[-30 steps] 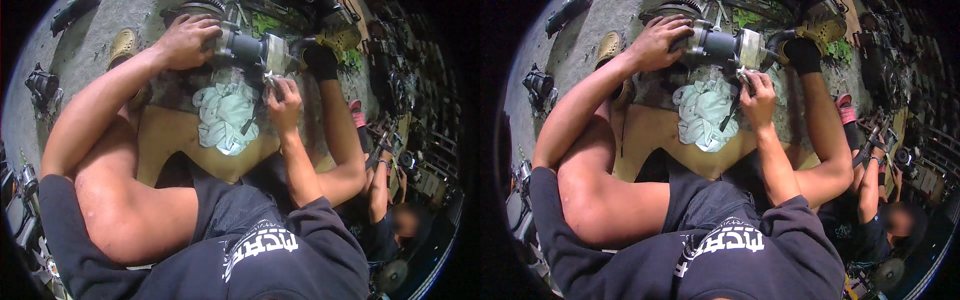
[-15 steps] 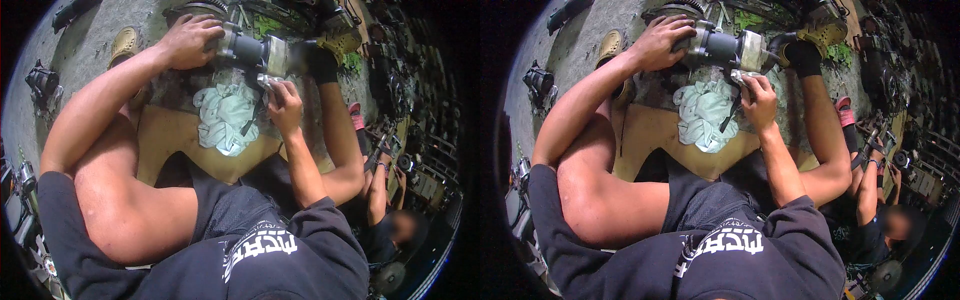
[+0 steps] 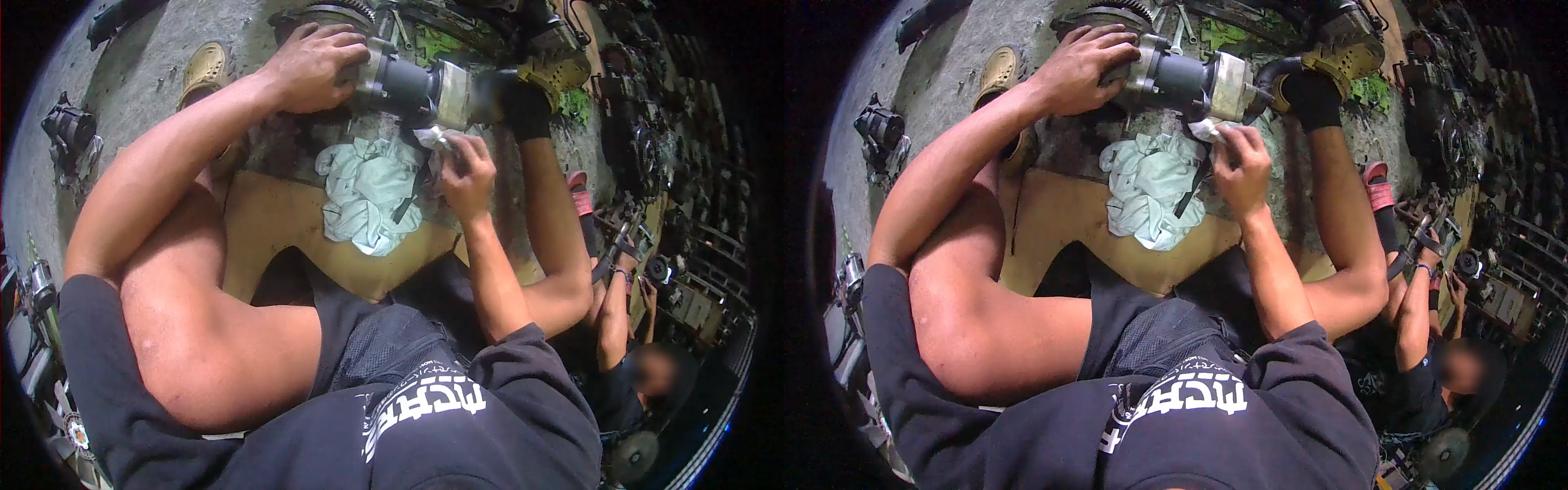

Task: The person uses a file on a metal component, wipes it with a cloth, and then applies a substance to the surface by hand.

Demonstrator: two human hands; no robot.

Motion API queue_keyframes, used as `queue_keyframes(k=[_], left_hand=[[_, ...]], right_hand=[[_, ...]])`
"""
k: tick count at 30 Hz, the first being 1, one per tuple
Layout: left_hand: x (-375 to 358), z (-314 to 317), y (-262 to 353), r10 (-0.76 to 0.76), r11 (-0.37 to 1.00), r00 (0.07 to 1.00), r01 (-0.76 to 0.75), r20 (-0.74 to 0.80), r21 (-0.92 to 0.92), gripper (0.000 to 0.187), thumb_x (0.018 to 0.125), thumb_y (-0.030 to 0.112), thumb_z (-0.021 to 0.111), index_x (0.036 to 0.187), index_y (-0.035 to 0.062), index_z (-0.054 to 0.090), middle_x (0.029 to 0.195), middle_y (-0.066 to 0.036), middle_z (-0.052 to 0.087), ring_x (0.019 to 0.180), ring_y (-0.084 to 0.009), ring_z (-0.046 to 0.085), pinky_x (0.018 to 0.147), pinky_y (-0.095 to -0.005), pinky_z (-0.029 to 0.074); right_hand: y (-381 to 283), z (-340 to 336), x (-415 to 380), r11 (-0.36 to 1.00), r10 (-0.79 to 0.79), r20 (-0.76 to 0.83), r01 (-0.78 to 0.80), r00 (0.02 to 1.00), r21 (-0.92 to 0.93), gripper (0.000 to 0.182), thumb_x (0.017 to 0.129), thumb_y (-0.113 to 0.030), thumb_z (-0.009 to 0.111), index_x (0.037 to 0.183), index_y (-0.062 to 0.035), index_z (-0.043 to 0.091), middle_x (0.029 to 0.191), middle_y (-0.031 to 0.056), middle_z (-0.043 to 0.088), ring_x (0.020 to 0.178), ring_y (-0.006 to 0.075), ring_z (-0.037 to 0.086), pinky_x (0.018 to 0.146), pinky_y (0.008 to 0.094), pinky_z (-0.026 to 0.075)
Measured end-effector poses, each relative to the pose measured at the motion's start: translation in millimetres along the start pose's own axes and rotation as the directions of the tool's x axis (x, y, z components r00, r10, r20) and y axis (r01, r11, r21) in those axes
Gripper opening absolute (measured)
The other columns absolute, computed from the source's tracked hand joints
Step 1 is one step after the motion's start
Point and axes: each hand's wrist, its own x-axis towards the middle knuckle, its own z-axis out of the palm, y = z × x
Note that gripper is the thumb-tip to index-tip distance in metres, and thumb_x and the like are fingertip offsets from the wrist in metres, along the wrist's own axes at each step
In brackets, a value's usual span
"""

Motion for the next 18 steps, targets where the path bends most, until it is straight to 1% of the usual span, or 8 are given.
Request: queue_keyframes(k=[5,7,9,11,12,13,16,18], left_hand=[[-0.6,-0.2,-0.9,0.000,1.000,1.000,0.001,0.005,-0.022,0.054,0.084,0.025,0.070,0.135,0.0140,0.059,0.150,-0.009,0.049,0.146,-0.0285,0.038,0.121,-0.0529,0.026],[-0.7,-1.0,-0.6,-0.001,1.000,1.000,0.001,0.000,-0.018,0.054,0.084,0.025,0.070,0.135,0.0140,0.059,0.150,-0.009,0.050,0.146,-0.0285,0.038,0.121,-0.0529,0.026],[-3.1,-1.3,1.1,0.003,1.000,1.000,-0.003,-0.001,-0.021,0.053,0.084,0.025,0.070,0.135,0.0140,0.059,0.150,-0.009,0.050,0.146,-0.0285,0.038,0.121,-0.0528,0.026],[-0.5,-4.4,2.9,-0.010,1.000,1.000,0.010,0.020,-0.001,0.053,0.084,0.024,0.070,0.135,0.0140,0.058,0.150,-0.009,0.049,0.146,-0.0283,0.038,0.121,-0.0529,0.026],[0.9,-3.5,2.7,-0.007,1.000,1.000,0.007,0.015,0.000,0.053,0.084,0.024,0.070,0.135,0.0140,0.058,0.150,-0.009,0.049,0.146,-0.0283,0.038,0.121,-0.0529,0.026],[0.2,-1.9,2.5,-0.007,1.000,1.000,0.007,0.014,-0.002,0.054,0.084,0.025,0.069,0.135,0.0137,0.058,0.150,-0.009,0.049,0.146,-0.0282,0.038,0.121,-0.0533,0.026],[-0.4,-3.4,1.5,-0.008,1.000,1.000,0.009,0.013,-0.017,0.054,0.084,0.025,0.069,0.135,0.0130,0.058,0.150,-0.009,0.049,0.146,-0.0280,0.037,0.120,-0.0541,0.026],[-0.9,-3.5,0.8,-0.014,0.999,1.000,0.014,0.015,-0.036,0.054,0.084,0.025,0.069,0.135,0.0126,0.058,0.150,-0.009,0.049,0.146,-0.0279,0.037,0.120,-0.0547,0.026]], right_hand=[[16.1,-1.2,7.3,0.990,0.106,-0.113,-0.115,0.988,-0.078,0.021,0.083,-0.005,0.072,0.104,-0.0041,0.073,0.097,0.0133,0.069,0.088,0.0275,0.068,0.080,0.0376,0.054],[10.4,-0.8,14.1,0.958,0.288,-0.273,-0.273,0.918,0.093,0.018,0.087,-0.008,0.070,0.103,-0.0008,0.071,0.095,0.0122,0.069,0.085,0.0223,0.067,0.080,0.0358,0.053],[6.9,-8.6,31.3,0.866,0.486,-0.276,-0.416,0.829,0.277,0.020,0.092,-0.011,0.068,0.108,-0.0009,0.061,0.092,0.0093,0.068,0.082,0.0164,0.064,0.075,0.0310,0.052],[-18.9,-11.0,56.3,0.864,0.466,-0.311,-0.350,0.828,0.363,0.021,0.093,-0.010,0.066,0.111,-0.0016,0.058,0.091,0.0091,0.068,0.081,0.0163,0.064,0.075,0.0311,0.053],[-11.1,-5.8,64.6,0.922,0.334,-0.327,-0.235,0.884,0.308,0.024,0.093,-0.011,0.067,0.112,-0.0023,0.056,0.093,0.0113,0.069,0.081,0.0175,0.066,0.076,0.0325,0.054],[-5.4,-7.4,69.1,0.966,0.252,-0.269,-0.223,0.930,0.135,0.025,0.091,-0.013,0.070,0.111,-0.0008,0.061,0.098,0.0154,0.071,0.086,0.0228,0.070,0.079,0.0351,0.055],[-5.8,3.7,70.7,0.997,0.067,0.026,-0.066,0.997,-0.045,0.024,0.085,-0.018,0.077,0.102,-0.0018,0.075,0.102,0.0187,0.070,0.089,0.0333,0.071,0.081,0.0399,0.056],[-9.8,5.3,63.8,0.996,-0.004,0.088,0.013,0.996,-0.094,0.021,0.086,-0.016,0.075,0.104,-0.0047,0.075,0.101,0.0171,0.069,0.089,0.0322,0.070,0.079,0.0388,0.056]])
